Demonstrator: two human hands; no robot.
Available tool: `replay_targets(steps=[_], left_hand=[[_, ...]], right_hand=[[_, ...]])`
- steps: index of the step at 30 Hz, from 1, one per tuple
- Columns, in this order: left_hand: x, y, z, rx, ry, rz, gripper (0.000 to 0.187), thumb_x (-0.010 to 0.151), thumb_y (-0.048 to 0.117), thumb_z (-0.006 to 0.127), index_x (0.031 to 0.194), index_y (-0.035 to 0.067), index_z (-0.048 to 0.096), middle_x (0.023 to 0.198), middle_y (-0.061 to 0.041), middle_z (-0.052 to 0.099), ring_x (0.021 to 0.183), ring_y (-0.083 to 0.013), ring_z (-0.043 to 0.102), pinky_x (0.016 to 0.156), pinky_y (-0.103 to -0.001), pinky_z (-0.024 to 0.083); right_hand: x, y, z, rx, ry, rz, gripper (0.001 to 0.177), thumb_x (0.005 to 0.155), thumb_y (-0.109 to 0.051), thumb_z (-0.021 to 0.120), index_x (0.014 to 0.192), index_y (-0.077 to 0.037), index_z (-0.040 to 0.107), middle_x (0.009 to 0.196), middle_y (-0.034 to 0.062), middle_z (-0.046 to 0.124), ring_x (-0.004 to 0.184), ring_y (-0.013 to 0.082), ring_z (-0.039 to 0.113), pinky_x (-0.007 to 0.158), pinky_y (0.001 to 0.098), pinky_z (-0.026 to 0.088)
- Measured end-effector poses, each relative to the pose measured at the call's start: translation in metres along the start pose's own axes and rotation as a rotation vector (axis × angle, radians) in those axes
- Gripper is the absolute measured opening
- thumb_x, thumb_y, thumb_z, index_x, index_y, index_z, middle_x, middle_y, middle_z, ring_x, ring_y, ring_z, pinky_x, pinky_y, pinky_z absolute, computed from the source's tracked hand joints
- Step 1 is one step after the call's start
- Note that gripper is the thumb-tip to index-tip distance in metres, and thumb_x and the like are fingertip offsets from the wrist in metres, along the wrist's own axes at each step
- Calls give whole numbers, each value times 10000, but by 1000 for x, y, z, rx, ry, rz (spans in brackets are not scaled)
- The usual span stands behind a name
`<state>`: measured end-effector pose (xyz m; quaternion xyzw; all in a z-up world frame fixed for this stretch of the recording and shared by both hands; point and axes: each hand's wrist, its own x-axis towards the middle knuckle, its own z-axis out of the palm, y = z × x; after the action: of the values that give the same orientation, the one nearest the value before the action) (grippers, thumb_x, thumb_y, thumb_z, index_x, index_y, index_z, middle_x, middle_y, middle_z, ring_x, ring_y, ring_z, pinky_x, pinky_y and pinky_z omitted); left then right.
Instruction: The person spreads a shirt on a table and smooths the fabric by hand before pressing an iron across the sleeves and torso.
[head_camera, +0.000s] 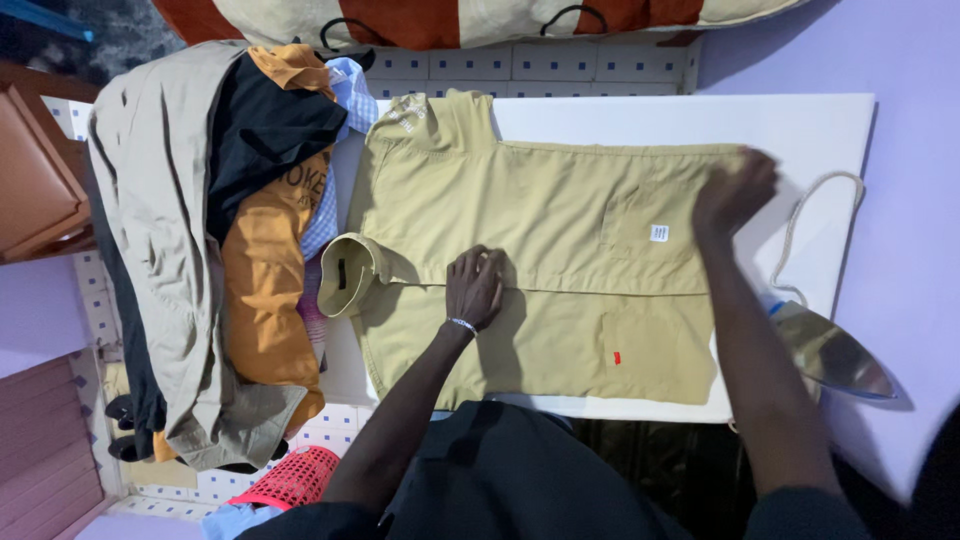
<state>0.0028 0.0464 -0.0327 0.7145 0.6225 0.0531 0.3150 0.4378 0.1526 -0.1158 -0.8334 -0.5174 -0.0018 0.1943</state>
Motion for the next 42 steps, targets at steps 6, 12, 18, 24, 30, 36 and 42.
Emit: replay_targets(steps=[6, 12, 18, 24, 30, 36, 42], left_hand=[[66, -38, 24, 132, 188, 192, 665, 997, 313, 536, 1606, 117, 353, 1648, -264, 302, 1511, -424, 307, 1240, -560, 215], [112, -106, -13, 346, 186, -61, 697, 1055, 477, 419, 1666, 236, 186, 1735, -172, 84, 1604, -347, 80, 1274, -572, 29], [126, -135, -96, 263, 153, -347, 671, 1046, 500, 363, 1664, 324, 169, 1733, -154, 147, 1483, -395, 353, 1170, -603, 325], [136, -133, -78, 295, 201, -513, 672, 1040, 469, 413, 1655, 244, 258, 1682, -195, 295, 1436, -441, 439, 1175, -584, 380], [125, -69, 37, 211, 288, 236, 728, 960, 349, 551, 1606, 97, 332, 1691, -216, 234, 1588, -382, 160, 1294, -554, 71], [142, 31, 41, 280, 60, 422, 696, 1021, 412, 438, 1665, 229, 246, 1741, -132, 98, 1617, -293, 94, 1317, -486, 39], [165, 13, -11, 341, 10, 306, 680, 1039, 490, 393, 1645, 232, 222, 1716, -142, 88, 1584, -284, 87, 1272, -482, 45]], right_hand=[[-76, -66, -32, 202, -199, -410, 493, 1048, -242, 643, 1449, 15, 515, 1486, 212, 504, 1425, 383, 427, 1192, 539, 297], [-80, -74, -47, 116, -237, -461, 590, 1093, -362, 532, 1546, 12, 482, 1634, 234, 385, 1532, 385, 322, 1186, 562, 263], [-51, -18, -40, -4, -207, -366, 618, 1113, -346, 504, 1625, -8, 426, 1708, 263, 287, 1583, 418, 236, 1225, 598, 203], [-45, -23, -36, 6, -220, -218, 576, 1104, -314, 499, 1634, -94, 445, 1734, 214, 299, 1611, 422, 222, 1272, 624, 179], [-69, -83, -35, 72, -356, -429, 617, 1049, -393, 558, 1605, -141, 464, 1696, 247, 273, 1565, 438, 216, 1210, 648, 163], [-53, -66, -39, -3, -370, -442, 637, 1072, -423, 514, 1640, -151, 416, 1729, 207, 233, 1605, 389, 165, 1241, 623, 147], [-31, -31, -38, -48, -331, -317, 681, 1125, -413, 455, 1684, -55, 304, 1744, 242, 185, 1610, 419, 152, 1261, 638, 124]])
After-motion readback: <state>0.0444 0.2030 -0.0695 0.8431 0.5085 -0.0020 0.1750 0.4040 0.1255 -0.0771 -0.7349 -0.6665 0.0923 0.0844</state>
